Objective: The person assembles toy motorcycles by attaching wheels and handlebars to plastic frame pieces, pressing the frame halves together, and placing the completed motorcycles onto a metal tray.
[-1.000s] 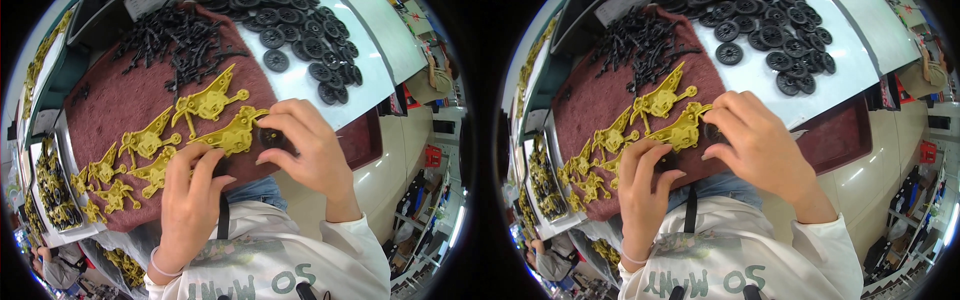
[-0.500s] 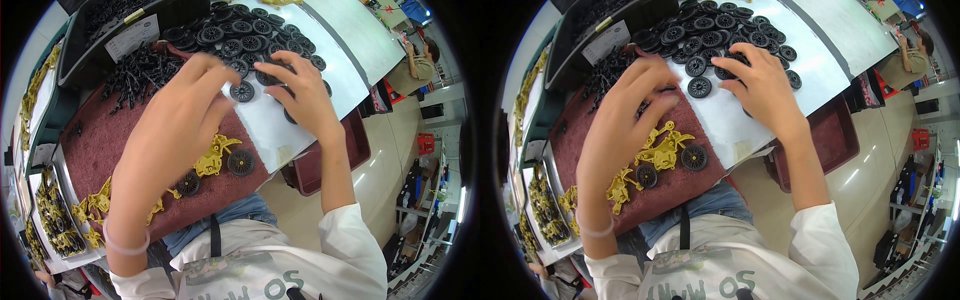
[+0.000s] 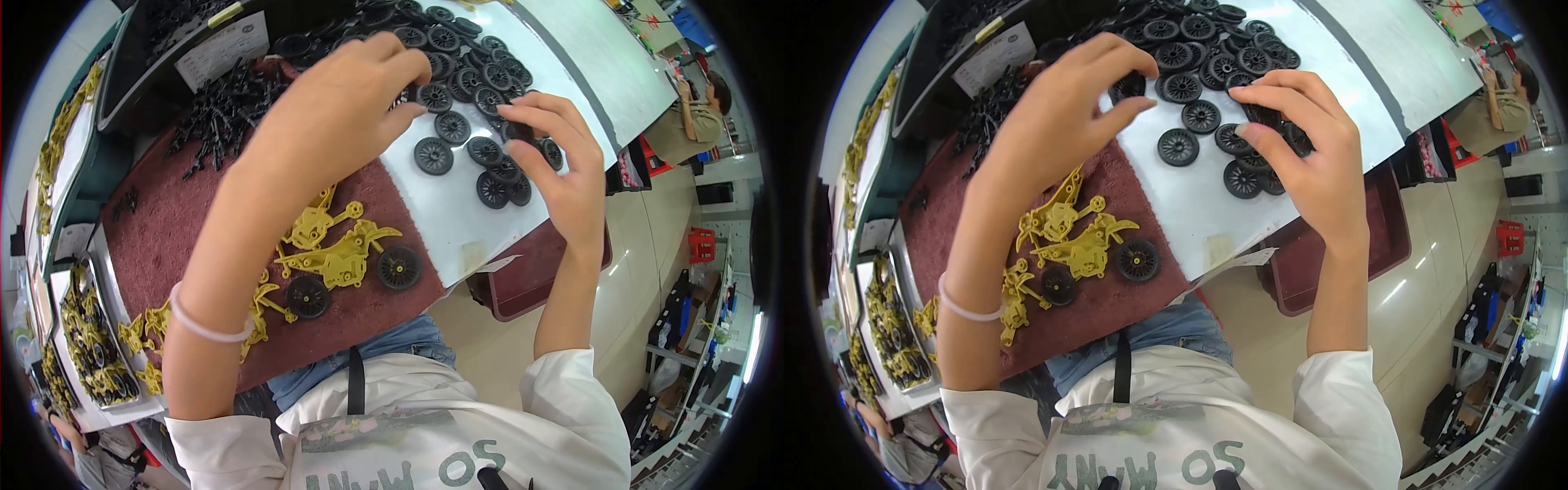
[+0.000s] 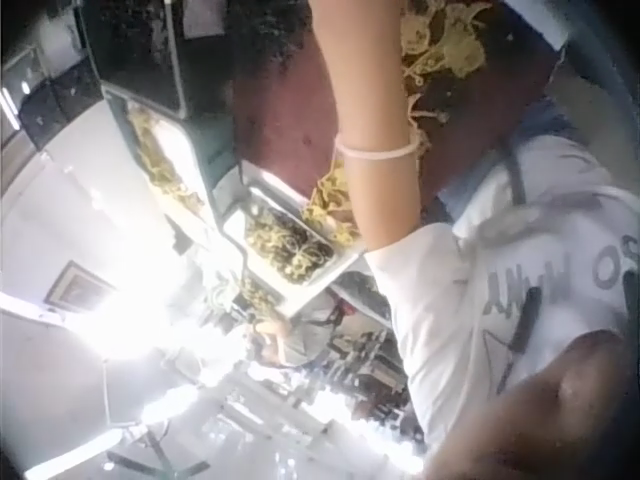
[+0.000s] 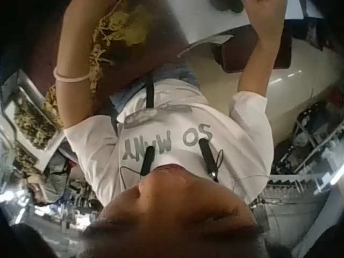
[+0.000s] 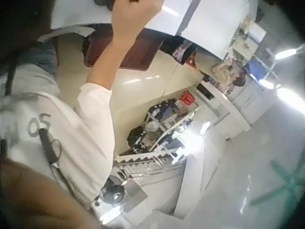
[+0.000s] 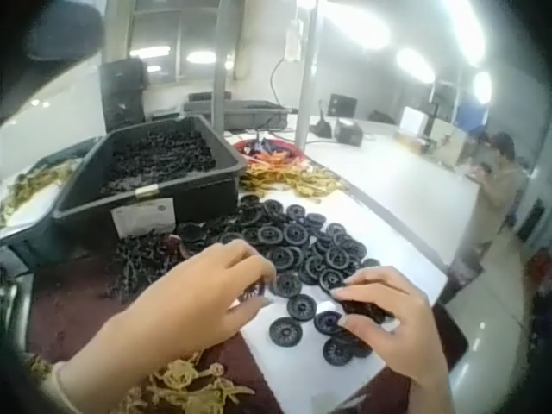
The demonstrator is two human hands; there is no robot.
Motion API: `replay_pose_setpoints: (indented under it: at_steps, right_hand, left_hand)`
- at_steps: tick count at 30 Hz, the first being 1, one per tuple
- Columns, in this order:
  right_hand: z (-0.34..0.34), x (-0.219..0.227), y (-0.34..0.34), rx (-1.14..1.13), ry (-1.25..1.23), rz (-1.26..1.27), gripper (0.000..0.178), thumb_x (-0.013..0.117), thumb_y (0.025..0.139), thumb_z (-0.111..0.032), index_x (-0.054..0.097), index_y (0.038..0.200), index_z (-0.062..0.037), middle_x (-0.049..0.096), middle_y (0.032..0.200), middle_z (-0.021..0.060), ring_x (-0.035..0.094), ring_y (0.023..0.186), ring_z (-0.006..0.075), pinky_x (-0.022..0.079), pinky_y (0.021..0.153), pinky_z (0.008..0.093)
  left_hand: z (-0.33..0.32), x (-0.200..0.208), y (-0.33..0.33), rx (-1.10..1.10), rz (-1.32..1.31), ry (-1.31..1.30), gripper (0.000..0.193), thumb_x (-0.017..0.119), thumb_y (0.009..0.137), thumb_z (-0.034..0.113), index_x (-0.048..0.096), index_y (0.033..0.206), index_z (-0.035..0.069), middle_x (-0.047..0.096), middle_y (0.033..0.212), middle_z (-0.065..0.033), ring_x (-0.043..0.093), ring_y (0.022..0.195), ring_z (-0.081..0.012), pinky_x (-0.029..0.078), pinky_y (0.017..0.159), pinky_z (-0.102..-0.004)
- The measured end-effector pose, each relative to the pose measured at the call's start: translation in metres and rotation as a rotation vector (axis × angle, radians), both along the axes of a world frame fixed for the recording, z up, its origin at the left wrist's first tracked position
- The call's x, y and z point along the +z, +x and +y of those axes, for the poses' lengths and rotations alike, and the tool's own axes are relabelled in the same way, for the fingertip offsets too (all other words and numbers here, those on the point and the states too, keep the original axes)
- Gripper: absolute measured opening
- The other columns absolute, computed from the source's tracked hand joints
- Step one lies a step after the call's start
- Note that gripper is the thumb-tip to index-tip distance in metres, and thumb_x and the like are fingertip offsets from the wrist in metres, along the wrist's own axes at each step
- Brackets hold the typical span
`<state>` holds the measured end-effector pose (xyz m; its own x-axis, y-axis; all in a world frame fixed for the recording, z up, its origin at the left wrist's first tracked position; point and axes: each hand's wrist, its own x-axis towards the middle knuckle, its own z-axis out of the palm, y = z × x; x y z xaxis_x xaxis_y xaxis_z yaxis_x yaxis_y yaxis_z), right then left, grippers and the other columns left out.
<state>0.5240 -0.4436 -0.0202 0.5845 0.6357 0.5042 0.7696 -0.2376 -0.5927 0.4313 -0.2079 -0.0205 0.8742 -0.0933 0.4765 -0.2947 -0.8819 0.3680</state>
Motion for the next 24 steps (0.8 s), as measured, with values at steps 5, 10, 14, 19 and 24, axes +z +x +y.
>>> replay_pose_setpoints:
  at_steps: [5,10,14,19,24]
  right_hand:
    - [0.001,0.003,-0.031,0.09,0.001,0.038,0.032,0.074,0.07,0.001,0.074,0.102,-0.005,0.065,0.106,0.009,0.062,0.097,0.022,0.049,0.084,0.0312]
    - [0.043,-0.002,-0.088,0.398,-0.006,0.147,0.037,0.08,0.067,-0.01,0.074,0.104,-0.0057,0.066,0.109,0.0101,0.061,0.1,0.0252,0.048,0.088,0.0342]
    - [0.07,-0.01,-0.129,0.64,0.008,0.219,0.043,0.081,0.064,-0.008,0.073,0.106,-0.0077,0.064,0.107,0.0087,0.06,0.096,0.0273,0.048,0.084,0.0363]
    - [0.083,-0.019,-0.149,0.691,-0.053,0.154,0.042,0.078,0.068,-0.006,0.068,0.108,-0.0065,0.061,0.109,0.0088,0.058,0.1,0.0295,0.048,0.087,0.0394]
    - [0.084,-0.02,-0.158,0.605,-0.161,0.074,0.039,0.079,0.067,-0.009,0.07,0.104,-0.0065,0.064,0.108,0.0084,0.06,0.099,0.0287,0.047,0.086,0.0388]
  left_hand:
    - [-0.001,0.029,-0.075,0.122,-0.054,0.069,0.025,0.069,0.085,0.005,0.064,0.109,0.002,0.062,0.116,-0.0101,0.063,0.103,-0.0235,0.049,0.086,-0.0272]
    - [-0.003,0.022,-0.189,0.408,0.021,-0.225,0.039,0.063,0.084,-0.007,0.059,0.122,0.0,0.056,0.127,-0.0131,0.057,0.117,-0.0213,0.049,0.094,-0.0323]
    - [-0.017,0.006,-0.243,0.628,-0.049,-0.353,0.044,0.068,0.074,-0.009,0.059,0.117,-0.005,0.061,0.113,-0.0182,0.061,0.107,-0.0258,0.053,0.085,-0.0325]
    - [-0.031,0.003,-0.269,0.563,0.107,-0.259,0.039,0.073,0.069,-0.005,0.066,0.107,-0.002,0.063,0.114,-0.0168,0.063,0.104,-0.0286,0.052,0.087,-0.0366]
    - [-0.041,-0.015,-0.258,0.48,0.185,-0.143,0.034,0.072,0.068,-0.002,0.067,0.101,0.003,0.061,0.108,-0.0094,0.061,0.098,-0.033,0.053,0.083,-0.0422]
